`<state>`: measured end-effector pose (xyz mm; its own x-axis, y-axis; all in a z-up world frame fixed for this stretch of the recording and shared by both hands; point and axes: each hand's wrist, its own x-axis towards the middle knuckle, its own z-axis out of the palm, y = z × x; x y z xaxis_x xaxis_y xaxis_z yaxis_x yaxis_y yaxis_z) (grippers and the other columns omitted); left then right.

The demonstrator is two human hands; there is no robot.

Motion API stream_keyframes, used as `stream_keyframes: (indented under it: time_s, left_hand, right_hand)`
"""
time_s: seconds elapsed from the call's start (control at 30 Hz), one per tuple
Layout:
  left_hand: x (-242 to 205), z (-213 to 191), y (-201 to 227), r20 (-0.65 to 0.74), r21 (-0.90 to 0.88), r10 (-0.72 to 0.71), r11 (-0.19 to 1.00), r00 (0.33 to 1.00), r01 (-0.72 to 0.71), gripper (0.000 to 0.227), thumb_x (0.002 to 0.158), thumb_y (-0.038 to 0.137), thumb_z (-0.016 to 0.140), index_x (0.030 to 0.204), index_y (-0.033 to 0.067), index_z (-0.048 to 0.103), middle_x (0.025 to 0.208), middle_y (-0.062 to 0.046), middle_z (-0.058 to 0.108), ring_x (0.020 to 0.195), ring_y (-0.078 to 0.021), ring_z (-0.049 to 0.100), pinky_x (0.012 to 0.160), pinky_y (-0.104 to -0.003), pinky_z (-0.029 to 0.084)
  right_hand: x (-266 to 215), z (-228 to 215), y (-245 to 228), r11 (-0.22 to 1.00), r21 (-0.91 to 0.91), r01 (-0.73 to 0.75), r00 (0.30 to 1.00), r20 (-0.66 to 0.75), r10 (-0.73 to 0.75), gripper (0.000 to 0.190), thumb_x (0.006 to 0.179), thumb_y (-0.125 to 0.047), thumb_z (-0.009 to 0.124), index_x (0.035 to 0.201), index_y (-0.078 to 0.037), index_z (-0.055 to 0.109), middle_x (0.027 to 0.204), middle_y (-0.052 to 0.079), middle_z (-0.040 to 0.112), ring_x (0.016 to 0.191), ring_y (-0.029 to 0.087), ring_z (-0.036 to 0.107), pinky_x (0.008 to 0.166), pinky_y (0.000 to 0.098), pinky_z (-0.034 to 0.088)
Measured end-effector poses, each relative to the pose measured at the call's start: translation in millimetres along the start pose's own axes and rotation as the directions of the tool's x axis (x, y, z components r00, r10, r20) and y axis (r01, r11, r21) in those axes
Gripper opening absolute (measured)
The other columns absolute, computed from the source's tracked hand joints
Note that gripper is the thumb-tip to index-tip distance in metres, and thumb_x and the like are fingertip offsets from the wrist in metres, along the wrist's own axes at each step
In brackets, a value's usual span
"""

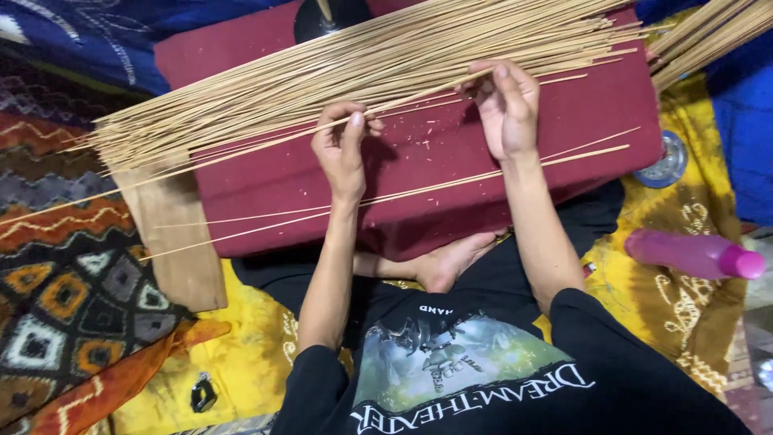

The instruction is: Picking up thin wooden sticks from a pile and placing them onto a red mat for sorting or preparation.

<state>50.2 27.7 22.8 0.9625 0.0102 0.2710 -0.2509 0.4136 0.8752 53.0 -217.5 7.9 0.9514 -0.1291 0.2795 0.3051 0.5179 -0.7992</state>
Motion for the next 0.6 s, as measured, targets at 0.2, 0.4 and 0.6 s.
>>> stream_keyframes:
  time_s: [0.2,0.4,0.6]
  left_hand:
    - [0,0,-1,-0.018,-0.014,-0.031,0.999,0.999,0.031,0.011,0.101,0.004,0.061,0.112,0.0039,0.061,0.092,-0.009,0.068,0.081,-0.016,0.068,0.076,-0.027,0.06]
    - [-4,-6,-12,-0.034,-0.051,-0.043,0.998,0.998,0.042,0.014,0.101,0.001,0.061,0.115,0.0034,0.061,0.099,-0.008,0.067,0.086,-0.0167,0.071,0.079,-0.028,0.061]
    - [-5,-8,-15,-0.047,-0.026,-0.053,0.998,0.997,0.052,0.014,0.101,0.002,0.061,0.114,0.0008,0.061,0.112,-0.011,0.064,0.088,-0.0181,0.069,0.081,-0.03,0.06]
  right_hand:
    - [-7,10,-7,0.992,-0.09,-0.092,0.996,-0.007,0.092,0.026,0.107,-0.023,0.061,0.117,-0.001,0.07,0.102,0.01,0.072,0.096,0.017,0.07,0.093,0.0275,0.058]
    - [-10,6,1,0.978,-0.137,-0.156,0.987,-0.05,0.151,0.018,0.103,-0.013,0.065,0.115,-0.001,0.071,0.102,0.009,0.073,0.088,0.015,0.071,0.089,0.0267,0.063]
    - [-12,11,-3,0.971,-0.186,-0.151,0.988,-0.061,0.142,0.02,0.103,-0.01,0.055,0.113,0.0,0.069,0.102,0.01,0.072,0.092,0.016,0.069,0.094,0.0269,0.059]
